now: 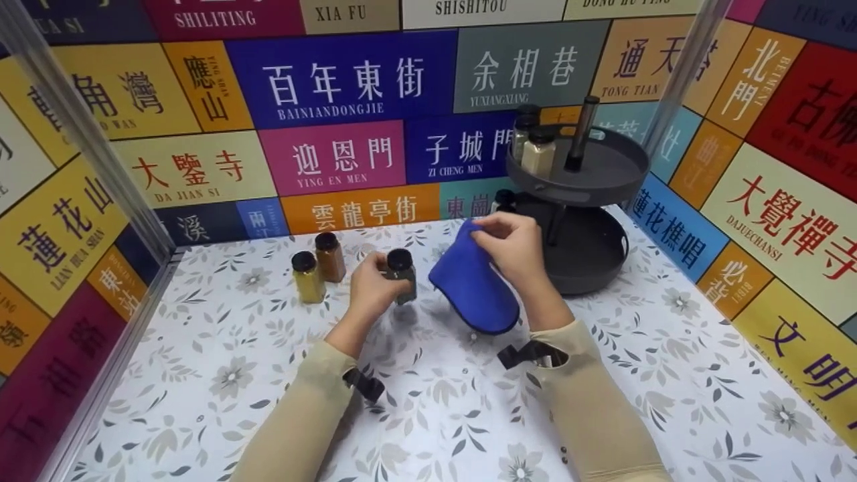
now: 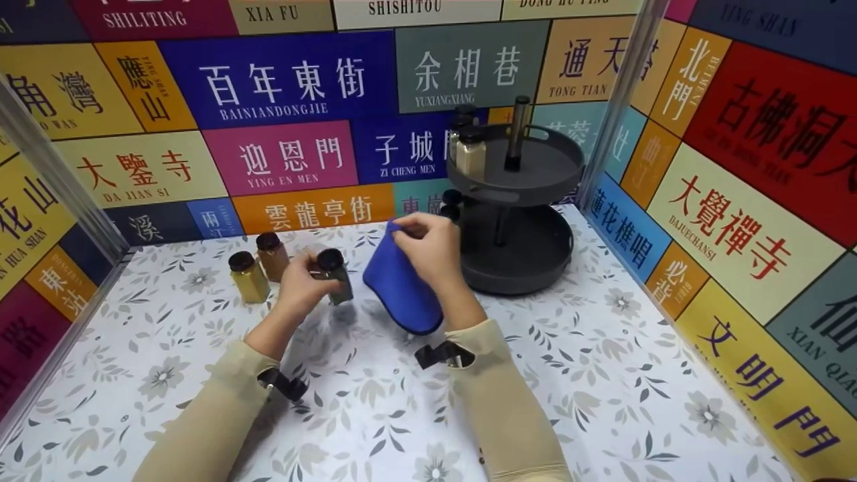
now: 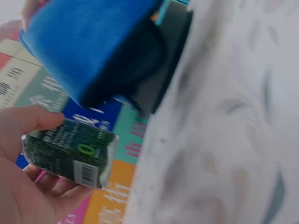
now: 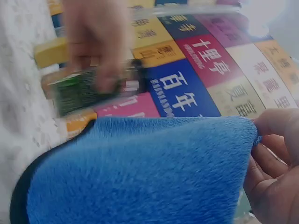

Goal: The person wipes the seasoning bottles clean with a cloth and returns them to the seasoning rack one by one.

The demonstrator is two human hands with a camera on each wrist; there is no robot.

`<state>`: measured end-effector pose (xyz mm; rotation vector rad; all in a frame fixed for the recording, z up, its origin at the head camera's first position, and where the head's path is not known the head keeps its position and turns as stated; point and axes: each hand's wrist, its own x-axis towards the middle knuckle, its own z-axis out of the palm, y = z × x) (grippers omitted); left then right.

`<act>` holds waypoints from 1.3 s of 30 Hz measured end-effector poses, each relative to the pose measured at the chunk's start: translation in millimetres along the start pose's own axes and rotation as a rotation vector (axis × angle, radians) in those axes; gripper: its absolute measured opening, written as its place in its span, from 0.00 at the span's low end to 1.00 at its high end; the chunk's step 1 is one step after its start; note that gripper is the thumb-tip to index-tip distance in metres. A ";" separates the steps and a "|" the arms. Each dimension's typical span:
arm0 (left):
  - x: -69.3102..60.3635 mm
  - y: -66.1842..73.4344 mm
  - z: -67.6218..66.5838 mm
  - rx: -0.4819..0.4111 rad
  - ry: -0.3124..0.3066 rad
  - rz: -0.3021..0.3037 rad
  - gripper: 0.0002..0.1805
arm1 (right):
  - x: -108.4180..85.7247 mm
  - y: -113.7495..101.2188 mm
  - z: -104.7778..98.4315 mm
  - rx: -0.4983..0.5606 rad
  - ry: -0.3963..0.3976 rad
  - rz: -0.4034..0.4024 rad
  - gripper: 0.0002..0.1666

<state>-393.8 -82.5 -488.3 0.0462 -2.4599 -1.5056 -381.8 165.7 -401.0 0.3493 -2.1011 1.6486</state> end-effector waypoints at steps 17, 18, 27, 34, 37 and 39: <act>5.9 -26.8 8.9 0.090 -0.163 -0.050 0.33 | 3.6 5.6 -4.8 0.084 -0.041 0.009 0.10; 6.5 -27.0 7.7 0.076 -0.193 -0.034 0.36 | 3.5 5.7 -4.7 0.085 -0.042 0.009 0.10; 13.3 -32.7 -3.3 -0.026 -0.333 0.147 0.38 | 1.7 4.6 -1.8 0.049 -0.066 0.028 0.09; 11.8 -31.1 -2.5 -0.007 -0.373 0.057 0.31 | -0.3 3.3 0.1 0.001 -0.080 0.044 0.09; 10.7 -30.5 0.1 0.015 -0.371 0.049 0.24 | -0.7 2.6 0.6 -0.015 -0.087 0.043 0.09; 10.5 -30.1 1.1 0.004 -0.354 0.041 0.20 | -0.7 2.2 0.4 -0.017 -0.087 0.043 0.09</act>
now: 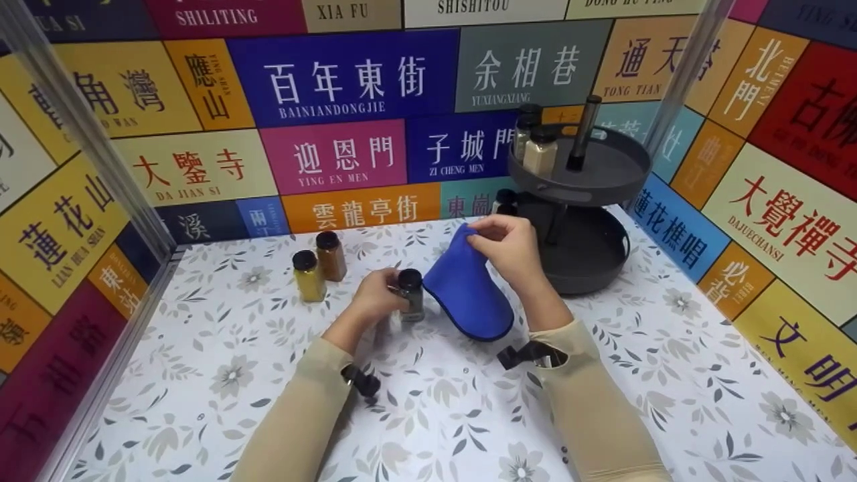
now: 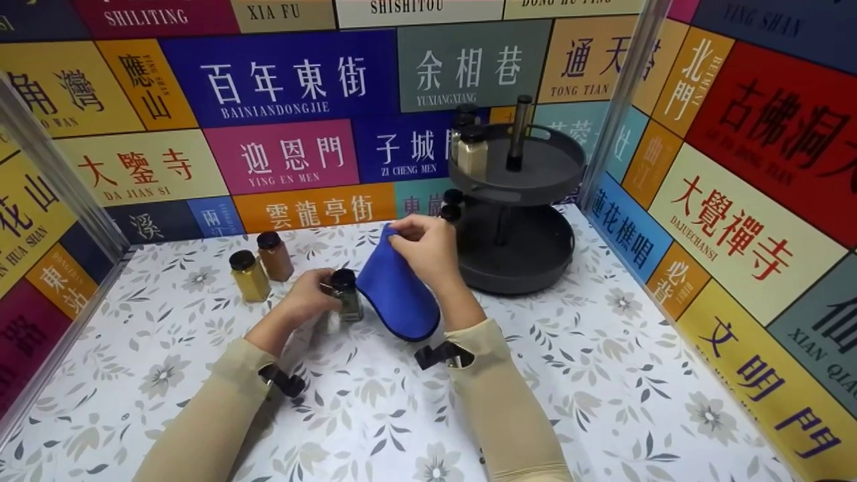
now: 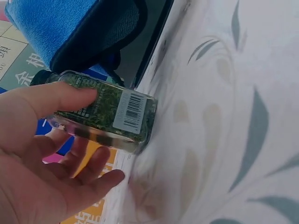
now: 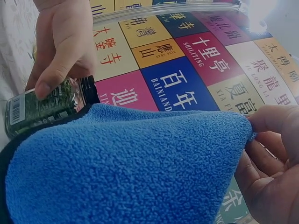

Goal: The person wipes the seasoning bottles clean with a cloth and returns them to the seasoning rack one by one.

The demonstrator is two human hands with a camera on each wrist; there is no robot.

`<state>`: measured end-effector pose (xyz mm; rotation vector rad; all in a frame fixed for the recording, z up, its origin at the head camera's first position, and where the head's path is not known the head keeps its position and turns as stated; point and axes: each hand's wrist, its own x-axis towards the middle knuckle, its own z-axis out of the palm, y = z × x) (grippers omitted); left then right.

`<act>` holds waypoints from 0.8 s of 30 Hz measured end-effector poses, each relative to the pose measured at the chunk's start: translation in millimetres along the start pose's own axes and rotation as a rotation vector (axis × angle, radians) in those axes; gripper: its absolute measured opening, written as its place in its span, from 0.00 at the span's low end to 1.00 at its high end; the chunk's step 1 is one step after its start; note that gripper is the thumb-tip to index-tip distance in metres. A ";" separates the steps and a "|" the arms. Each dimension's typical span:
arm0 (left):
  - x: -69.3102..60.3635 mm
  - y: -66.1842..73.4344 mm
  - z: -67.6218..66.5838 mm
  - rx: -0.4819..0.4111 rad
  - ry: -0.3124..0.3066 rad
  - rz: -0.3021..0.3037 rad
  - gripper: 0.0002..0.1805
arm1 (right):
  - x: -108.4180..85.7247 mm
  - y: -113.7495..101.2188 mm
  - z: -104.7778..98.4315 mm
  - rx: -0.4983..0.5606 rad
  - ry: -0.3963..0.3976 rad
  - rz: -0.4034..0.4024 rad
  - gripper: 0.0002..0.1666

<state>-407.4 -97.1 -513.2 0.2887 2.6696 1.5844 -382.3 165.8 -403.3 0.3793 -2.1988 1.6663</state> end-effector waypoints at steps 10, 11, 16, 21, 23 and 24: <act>-6.1 29.2 -17.6 -0.304 0.152 0.044 0.17 | -2.4 -0.5 4.9 -0.006 0.048 -0.044 0.09; -8.7 34.7 -19.6 -0.332 0.166 0.057 0.18 | -3.5 -1.0 7.6 -0.006 0.054 -0.064 0.09; -19.4 57.0 -21.6 -0.466 0.200 0.140 0.19 | -13.2 -3.6 26.6 -0.020 0.032 -0.255 0.09; -27.4 70.9 -19.4 -0.569 0.176 0.191 0.18 | -26.1 -7.3 45.4 -0.104 -0.034 -0.469 0.10; -29.1 72.7 -19.5 -0.605 0.180 0.195 0.17 | -29.7 -8.6 49.9 -0.141 -0.037 -0.511 0.10; -29.4 72.8 -19.8 -0.626 0.187 0.194 0.17 | -31.1 -9.2 51.2 -0.156 -0.040 -0.522 0.10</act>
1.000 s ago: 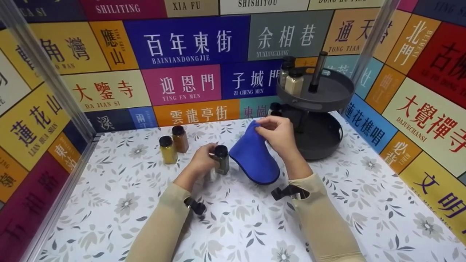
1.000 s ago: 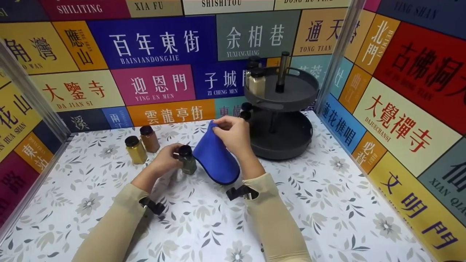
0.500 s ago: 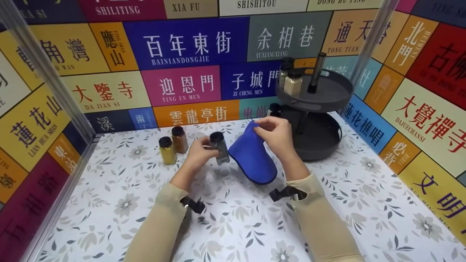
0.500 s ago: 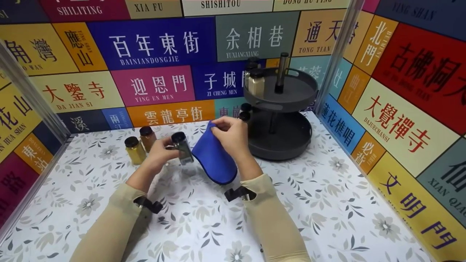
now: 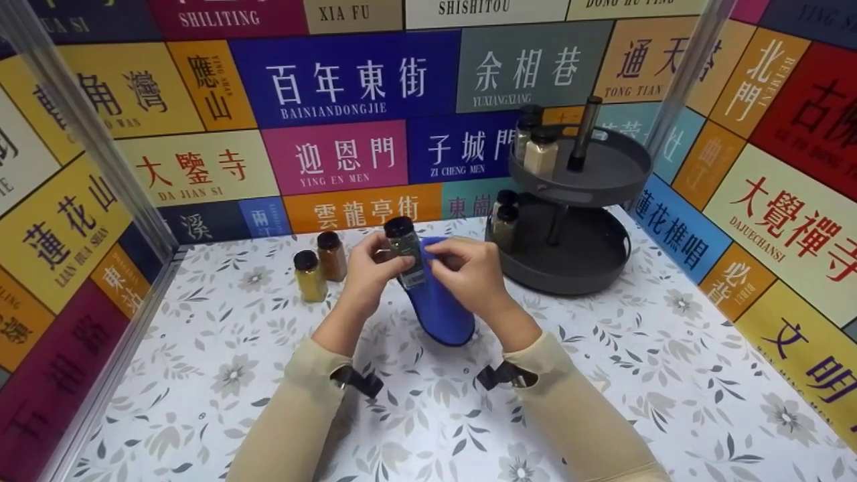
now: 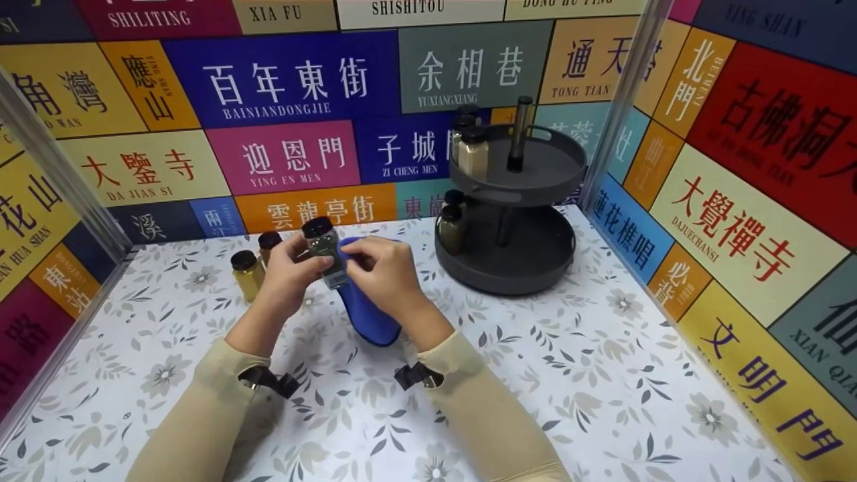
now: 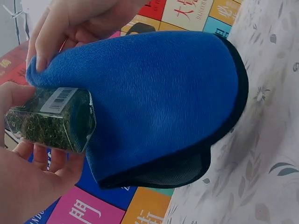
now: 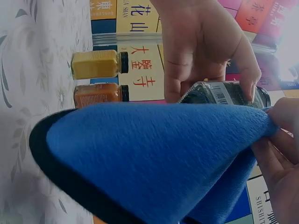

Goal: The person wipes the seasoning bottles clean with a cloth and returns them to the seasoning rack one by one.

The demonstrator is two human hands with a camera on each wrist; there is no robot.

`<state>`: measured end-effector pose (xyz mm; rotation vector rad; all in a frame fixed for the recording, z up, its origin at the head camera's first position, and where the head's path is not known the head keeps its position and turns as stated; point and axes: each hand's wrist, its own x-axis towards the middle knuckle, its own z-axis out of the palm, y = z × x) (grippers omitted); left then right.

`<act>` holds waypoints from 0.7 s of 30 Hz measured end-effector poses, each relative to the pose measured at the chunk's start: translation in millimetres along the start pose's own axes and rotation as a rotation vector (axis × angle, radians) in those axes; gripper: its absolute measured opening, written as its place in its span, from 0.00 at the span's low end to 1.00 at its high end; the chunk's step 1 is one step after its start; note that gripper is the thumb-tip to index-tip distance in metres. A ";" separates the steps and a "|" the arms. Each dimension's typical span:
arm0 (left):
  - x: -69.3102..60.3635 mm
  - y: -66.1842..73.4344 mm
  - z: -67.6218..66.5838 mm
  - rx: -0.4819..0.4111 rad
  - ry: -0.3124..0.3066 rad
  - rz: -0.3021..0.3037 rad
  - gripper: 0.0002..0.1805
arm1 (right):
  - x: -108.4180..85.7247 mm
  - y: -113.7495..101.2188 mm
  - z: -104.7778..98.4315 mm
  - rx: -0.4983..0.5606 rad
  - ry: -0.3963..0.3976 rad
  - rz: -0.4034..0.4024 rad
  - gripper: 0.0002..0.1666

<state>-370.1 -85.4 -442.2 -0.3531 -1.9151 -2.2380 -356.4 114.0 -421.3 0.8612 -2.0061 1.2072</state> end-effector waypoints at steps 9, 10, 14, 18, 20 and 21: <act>0.9 7.0 -2.1 -0.132 0.090 -0.023 0.16 | 1.2 2.3 -3.9 -0.046 -0.148 -0.003 0.11; 0.8 8.0 -1.6 -0.143 0.089 -0.030 0.16 | 1.8 2.6 -4.8 -0.049 -0.154 0.001 0.11; -0.7 9.4 1.1 -0.148 0.049 -0.057 0.20 | 3.0 3.7 -6.5 -0.067 -0.119 -0.004 0.10; -4.0 6.8 5.0 -0.097 -0.037 -0.076 0.23 | 3.6 5.2 -7.9 -0.042 -0.037 -0.018 0.10; -5.8 5.6 7.4 -0.053 -0.084 -0.074 0.24 | 4.0 5.5 -9.1 -0.016 0.019 -0.017 0.11; -6.4 5.1 8.8 -0.029 -0.107 -0.071 0.24 | 4.2 6.0 -9.5 -0.003 0.048 -0.016 0.12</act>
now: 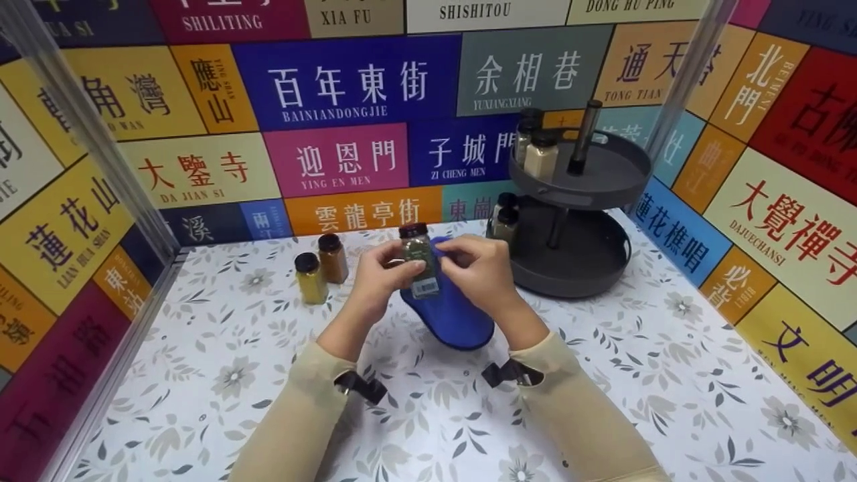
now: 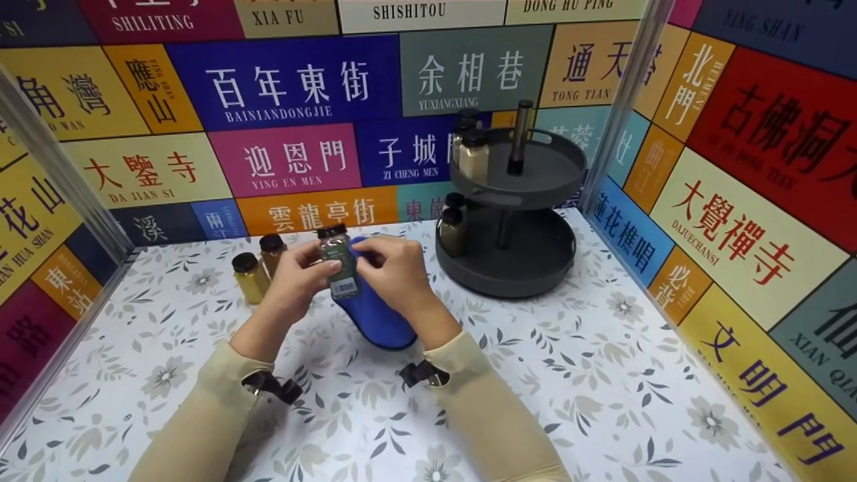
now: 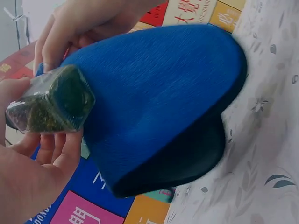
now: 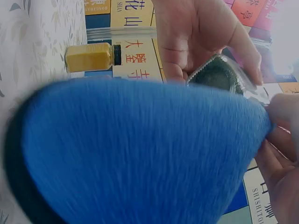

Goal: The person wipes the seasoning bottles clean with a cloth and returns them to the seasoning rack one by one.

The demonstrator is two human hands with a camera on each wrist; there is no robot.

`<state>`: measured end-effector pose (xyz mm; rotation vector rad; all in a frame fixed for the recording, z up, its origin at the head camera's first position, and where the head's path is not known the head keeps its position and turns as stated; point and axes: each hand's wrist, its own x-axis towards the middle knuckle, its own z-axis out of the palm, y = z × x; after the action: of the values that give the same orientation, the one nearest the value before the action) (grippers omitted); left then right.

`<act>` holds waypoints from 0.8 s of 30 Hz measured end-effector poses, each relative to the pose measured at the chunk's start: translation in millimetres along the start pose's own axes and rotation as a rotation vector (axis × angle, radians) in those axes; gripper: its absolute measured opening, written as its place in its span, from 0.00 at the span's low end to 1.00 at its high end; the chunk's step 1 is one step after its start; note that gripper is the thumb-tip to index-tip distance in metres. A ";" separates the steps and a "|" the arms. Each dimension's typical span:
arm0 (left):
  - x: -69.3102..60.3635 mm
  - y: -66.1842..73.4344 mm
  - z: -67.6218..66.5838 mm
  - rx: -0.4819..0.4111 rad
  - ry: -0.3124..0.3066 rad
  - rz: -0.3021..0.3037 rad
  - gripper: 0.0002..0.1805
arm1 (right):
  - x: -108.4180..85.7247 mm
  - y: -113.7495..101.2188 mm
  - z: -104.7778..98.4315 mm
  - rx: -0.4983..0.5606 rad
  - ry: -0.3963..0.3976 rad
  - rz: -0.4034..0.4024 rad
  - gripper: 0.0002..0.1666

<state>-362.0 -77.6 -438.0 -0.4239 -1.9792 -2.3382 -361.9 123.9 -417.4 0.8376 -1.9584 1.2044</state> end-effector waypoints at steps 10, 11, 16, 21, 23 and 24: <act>-3.1 -0.6 2.4 0.167 -0.072 0.056 0.18 | 1.0 2.2 -0.2 0.078 0.123 0.019 0.14; -3.1 -0.3 1.6 0.161 -0.062 0.062 0.18 | 0.9 2.2 0.0 0.086 0.112 0.027 0.14; -2.0 4.6 -3.7 0.093 0.003 0.068 0.22 | -1.7 1.1 3.3 0.119 0.044 0.043 0.13; -1.3 13.8 -9.9 0.008 0.105 0.041 0.25 | -4.4 -2.2 7.9 0.122 -0.038 0.014 0.12; -0.9 16.5 -12.1 -0.035 0.136 0.036 0.25 | -4.6 -2.7 8.6 0.120 -0.074 0.002 0.13; -0.8 17.5 -12.8 -0.055 0.144 0.036 0.25 | -4.6 -2.5 8.7 0.124 -0.091 -0.001 0.13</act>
<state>-359.8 -93.4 -423.2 -0.2813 -1.8329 -2.3339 -359.1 115.8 -422.8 0.9715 -1.9711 1.3188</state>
